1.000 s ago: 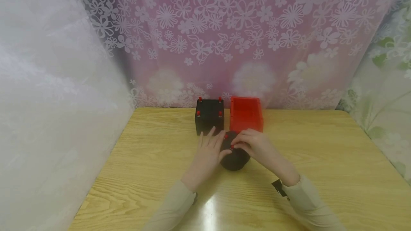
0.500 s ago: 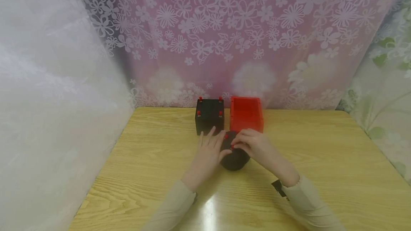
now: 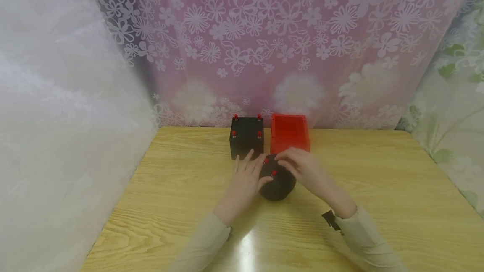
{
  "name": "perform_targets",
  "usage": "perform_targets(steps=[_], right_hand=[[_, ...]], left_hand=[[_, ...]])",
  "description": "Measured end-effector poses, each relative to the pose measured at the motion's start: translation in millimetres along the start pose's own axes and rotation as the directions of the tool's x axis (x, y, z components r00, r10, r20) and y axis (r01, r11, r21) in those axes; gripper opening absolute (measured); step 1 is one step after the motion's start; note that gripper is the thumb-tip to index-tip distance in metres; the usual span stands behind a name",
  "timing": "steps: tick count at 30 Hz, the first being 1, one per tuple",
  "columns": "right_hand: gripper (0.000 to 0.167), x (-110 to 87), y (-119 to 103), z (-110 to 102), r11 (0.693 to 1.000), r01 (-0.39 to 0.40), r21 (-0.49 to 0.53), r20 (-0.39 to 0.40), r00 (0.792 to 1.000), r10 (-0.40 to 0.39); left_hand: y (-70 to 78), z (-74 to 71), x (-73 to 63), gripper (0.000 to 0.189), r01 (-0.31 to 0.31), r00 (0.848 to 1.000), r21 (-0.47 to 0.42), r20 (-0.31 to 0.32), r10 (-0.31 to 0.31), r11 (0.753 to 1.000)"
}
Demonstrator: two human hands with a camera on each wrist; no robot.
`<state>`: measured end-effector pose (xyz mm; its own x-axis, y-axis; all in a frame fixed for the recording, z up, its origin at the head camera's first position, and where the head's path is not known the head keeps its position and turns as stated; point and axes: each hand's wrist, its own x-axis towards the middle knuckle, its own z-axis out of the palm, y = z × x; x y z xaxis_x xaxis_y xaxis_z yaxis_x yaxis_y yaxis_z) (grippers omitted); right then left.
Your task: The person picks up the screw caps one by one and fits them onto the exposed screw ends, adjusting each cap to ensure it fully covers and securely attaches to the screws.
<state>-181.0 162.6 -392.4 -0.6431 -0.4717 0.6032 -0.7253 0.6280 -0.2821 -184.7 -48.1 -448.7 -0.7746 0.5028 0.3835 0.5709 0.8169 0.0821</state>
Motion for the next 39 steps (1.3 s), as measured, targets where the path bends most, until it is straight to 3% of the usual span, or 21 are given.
perform_targets(steps=[7,17,25,35,39], right_hand=[[0.023,1.3,3,1,1.000,-0.009,-0.023,-0.035,0.999,0.009],[0.024,3.6,20,6,0.999,0.005,-0.048,-0.147,0.989,-0.012],[0.018,5.4,41,4,0.994,-0.084,-0.072,-0.181,0.981,0.070],[0.011,33.4,70,-10,0.981,-0.182,-0.061,-0.188,0.968,0.167],[0.010,47.2,87,-14,0.973,-0.204,-0.109,-0.161,0.969,0.185]], left_hand=[[-1.8,-0.4,0.2,0.070,0.012,1.000,0.003,0.015,-0.012,1.000],[-4.1,-1.1,-0.4,0.071,0.019,0.999,0.017,0.041,-0.020,1.000],[-5.1,-1.4,0.1,0.071,0.028,0.998,0.007,0.051,-0.029,1.000],[-7.0,-1.1,-0.2,0.070,0.020,1.000,0.014,0.022,-0.021,1.000],[-8.0,-0.5,-0.5,0.070,0.022,1.000,0.007,0.014,-0.022,1.000]])
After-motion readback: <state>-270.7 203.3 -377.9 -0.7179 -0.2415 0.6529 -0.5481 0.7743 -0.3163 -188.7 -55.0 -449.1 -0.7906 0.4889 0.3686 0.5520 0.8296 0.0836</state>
